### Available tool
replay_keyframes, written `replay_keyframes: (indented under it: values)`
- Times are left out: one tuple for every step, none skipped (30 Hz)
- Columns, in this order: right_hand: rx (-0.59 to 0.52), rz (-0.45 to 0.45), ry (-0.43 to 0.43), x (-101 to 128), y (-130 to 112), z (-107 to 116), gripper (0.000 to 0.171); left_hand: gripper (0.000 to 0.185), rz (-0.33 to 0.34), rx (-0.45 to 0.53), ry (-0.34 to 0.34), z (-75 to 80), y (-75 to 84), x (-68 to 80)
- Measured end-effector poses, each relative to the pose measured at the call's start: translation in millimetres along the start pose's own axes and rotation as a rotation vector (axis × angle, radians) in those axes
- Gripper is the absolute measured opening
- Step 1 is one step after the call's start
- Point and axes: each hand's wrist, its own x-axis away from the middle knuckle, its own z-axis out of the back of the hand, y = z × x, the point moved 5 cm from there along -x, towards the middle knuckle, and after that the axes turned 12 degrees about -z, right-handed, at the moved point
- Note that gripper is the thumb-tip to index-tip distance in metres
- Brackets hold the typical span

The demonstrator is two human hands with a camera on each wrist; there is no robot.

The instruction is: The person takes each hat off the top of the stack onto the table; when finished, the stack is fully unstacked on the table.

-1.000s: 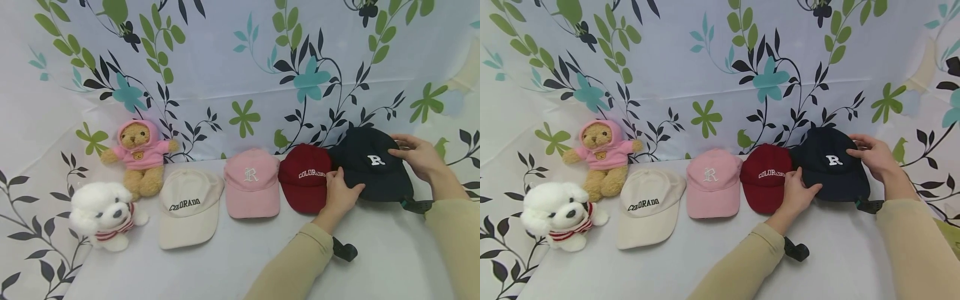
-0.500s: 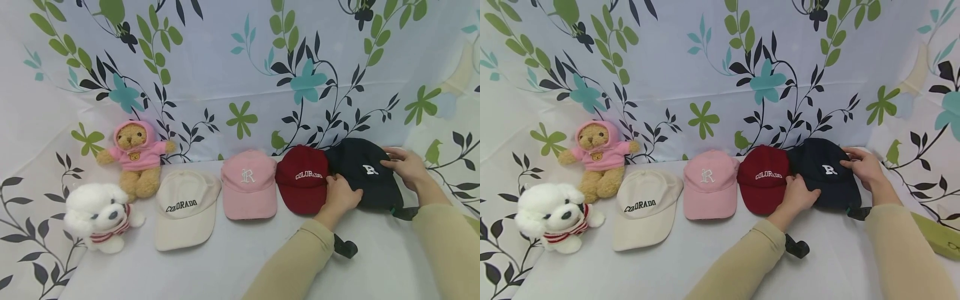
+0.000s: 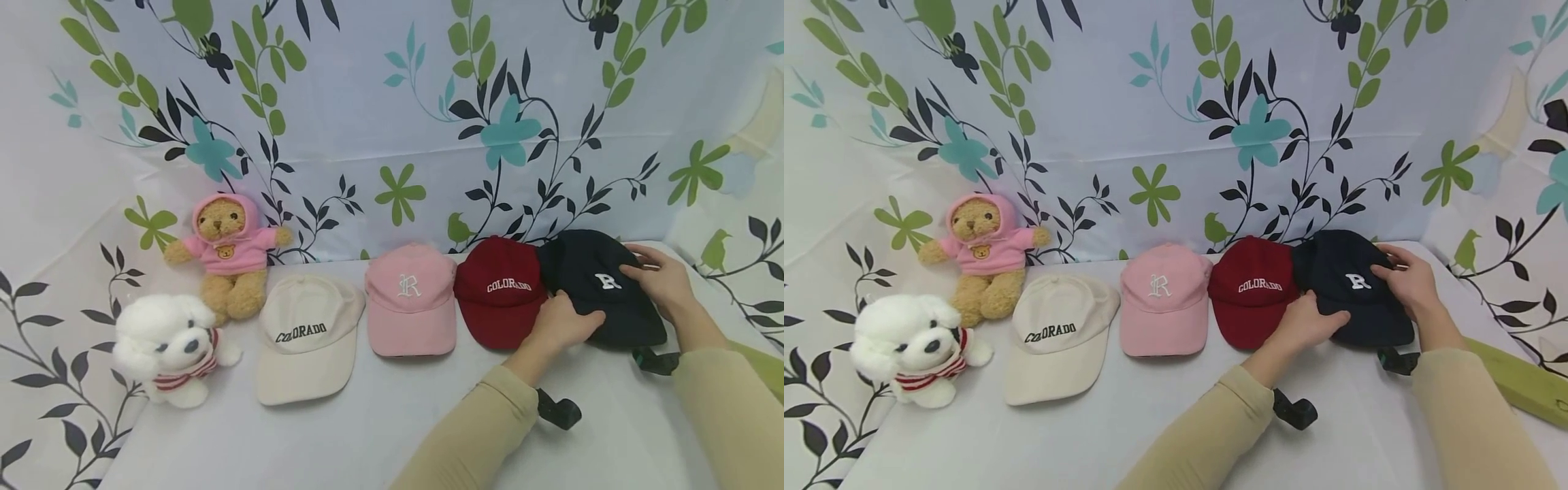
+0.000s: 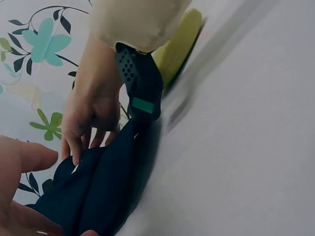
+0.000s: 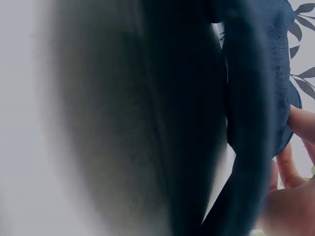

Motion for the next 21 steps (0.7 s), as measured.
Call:
replay_keyframes:
  values:
    - [0.004,0.002,0.015,2,1,1,0.066,0.070,-0.003,0.031,0.000,0.5,-0.9,1.2]
    - [0.011,0.006,0.031,3,2,2,0.066,0.071,-0.010,0.057,0.004,1.2,-1.7,1.6]
    - [0.013,0.015,0.040,4,1,3,0.066,0.071,-0.015,0.079,0.008,2.1,-2.7,1.8]
    - [0.017,0.022,0.047,6,1,4,0.066,0.070,-0.019,0.096,0.011,2.8,-4.1,2.4]
    - [0.019,0.028,0.047,7,0,5,0.067,0.070,-0.026,0.108,0.016,3.4,-5.6,2.9]
    - [0.025,0.032,0.047,9,-1,6,0.068,0.070,-0.033,0.122,0.020,4.1,-7.0,3.8]
    - [0.028,0.037,0.041,11,-1,6,0.069,0.069,-0.039,0.133,0.025,5.1,-8.5,4.6]
    - [0.027,0.042,0.035,13,-2,7,0.069,0.069,-0.048,0.146,0.030,6.2,-9.9,5.4]
    - [0.026,0.048,0.028,15,-2,7,0.070,0.068,-0.059,0.164,0.034,7.7,-10.9,6.4]
    - [0.026,0.052,0.022,18,-3,8,0.071,0.067,-0.071,0.187,0.039,9.4,-11.7,7.6]
    - [0.025,0.059,0.015,20,-3,9,0.072,0.066,-0.087,0.209,0.044,11.3,-12.3,8.8]
    - [0.026,0.065,0.009,22,-4,10,0.072,0.064,-0.104,0.234,0.048,13.4,-12.9,10.0]
    - [0.032,0.075,0.002,24,-4,10,0.072,0.063,-0.119,0.262,0.052,15.6,-13.6,11.2]
    - [0.036,0.084,-0.006,26,-4,11,0.072,0.061,-0.133,0.292,0.054,17.9,-14.3,12.5]
    - [0.044,0.095,-0.014,29,-5,11,0.072,0.060,-0.146,0.316,0.057,20.5,-15.0,14.0]
    - [0.050,0.105,-0.024,31,-5,10,0.072,0.059,-0.157,0.340,0.060,22.9,-15.9,15.4]
    - [0.058,0.120,-0.029,33,-5,10,0.072,0.059,-0.168,0.363,0.062,25.4,-16.9,16.7]
    - [0.068,0.136,-0.035,35,-6,9,0.072,0.059,-0.181,0.380,0.061,27.9,-18.1,17.9]
    - [0.079,0.153,-0.041,38,-6,8,0.071,0.059,-0.190,0.397,0.061,30.3,-19.4,19.0]
    - [0.089,0.165,-0.044,40,-6,6,0.071,0.059,-0.202,0.409,0.059,32.6,-20.6,20.1]
    - [0.099,0.185,-0.044,42,-6,5,0.070,0.060,-0.214,0.417,0.058,34.8,-21.9,21.1]
